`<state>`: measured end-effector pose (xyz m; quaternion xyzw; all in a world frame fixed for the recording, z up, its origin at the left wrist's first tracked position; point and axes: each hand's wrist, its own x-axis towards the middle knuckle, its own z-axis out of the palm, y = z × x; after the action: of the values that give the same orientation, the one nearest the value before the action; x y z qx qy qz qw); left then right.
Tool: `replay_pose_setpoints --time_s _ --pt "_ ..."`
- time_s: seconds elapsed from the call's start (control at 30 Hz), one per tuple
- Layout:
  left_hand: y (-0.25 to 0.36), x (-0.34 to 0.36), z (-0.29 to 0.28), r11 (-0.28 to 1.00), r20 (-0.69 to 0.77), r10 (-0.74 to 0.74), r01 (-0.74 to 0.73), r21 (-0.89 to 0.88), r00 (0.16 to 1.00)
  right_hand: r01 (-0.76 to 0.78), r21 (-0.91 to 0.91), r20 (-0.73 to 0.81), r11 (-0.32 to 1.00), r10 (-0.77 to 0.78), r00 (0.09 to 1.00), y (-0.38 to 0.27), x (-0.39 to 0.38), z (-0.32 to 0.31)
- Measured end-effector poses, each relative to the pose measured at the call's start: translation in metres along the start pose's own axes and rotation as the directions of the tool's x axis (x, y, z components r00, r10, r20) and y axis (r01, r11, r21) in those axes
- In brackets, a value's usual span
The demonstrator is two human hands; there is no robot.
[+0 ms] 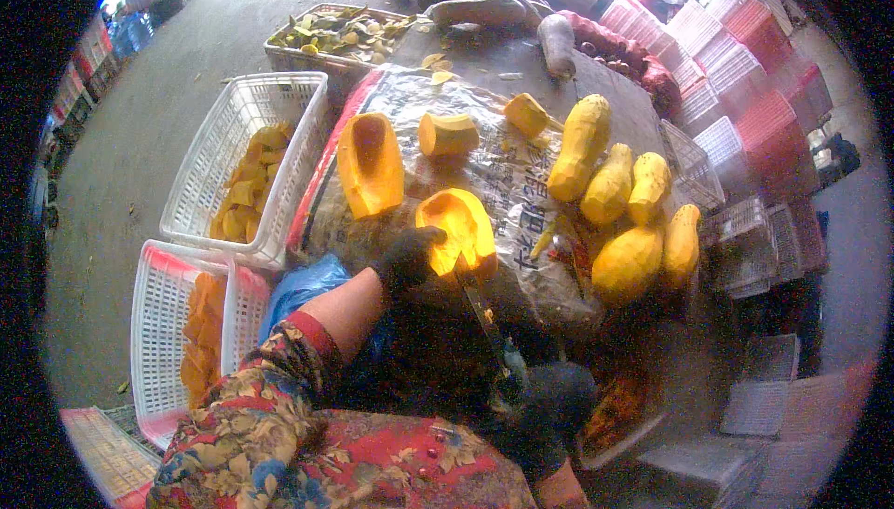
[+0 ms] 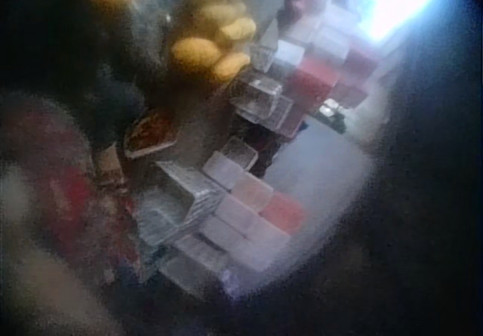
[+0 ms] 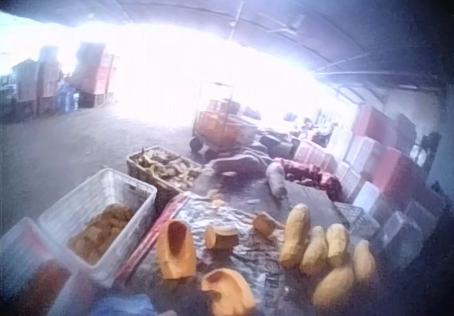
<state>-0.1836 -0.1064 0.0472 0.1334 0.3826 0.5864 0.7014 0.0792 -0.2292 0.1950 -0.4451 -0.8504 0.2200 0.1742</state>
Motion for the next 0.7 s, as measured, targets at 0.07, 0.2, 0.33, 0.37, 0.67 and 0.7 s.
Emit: replay_pose_setpoints --time_s 0.07,0.2,0.33,0.37,0.67,0.7 --pt "-0.009 0.006 -0.010 0.949 0.059 0.167 -0.177 0.260 0.984 0.113 0.092 -0.003 0.989 -0.113 0.994 0.006 0.000 0.002" --pt "-0.025 0.017 -0.022 0.959 0.093 0.138 -0.157 0.236 0.986 -0.047 0.017 0.129 0.999 0.044 0.991 0.013 0.014 0.004" --pt "-0.038 0.024 -0.031 0.630 0.332 0.307 -0.452 0.632 0.892 -0.082 -0.001 0.186 0.997 0.081 0.979 -0.003 0.041 -0.007" --pt "-0.040 0.025 -0.035 0.522 0.339 0.331 -0.470 0.712 0.881 -0.011 0.040 0.167 0.999 0.004 0.986 -0.009 0.049 -0.010" --pt "-0.021 -0.008 -0.002 0.924 0.088 -0.092 0.119 -0.364 0.992 0.001 -0.122 0.376 0.993 0.046 0.925 0.005 0.109 -0.007" --pt "-0.012 -0.012 -0.002 0.946 0.026 -0.126 0.128 -0.299 0.992 -0.029 -0.058 0.363 0.998 0.048 0.930 0.012 0.114 -0.001"
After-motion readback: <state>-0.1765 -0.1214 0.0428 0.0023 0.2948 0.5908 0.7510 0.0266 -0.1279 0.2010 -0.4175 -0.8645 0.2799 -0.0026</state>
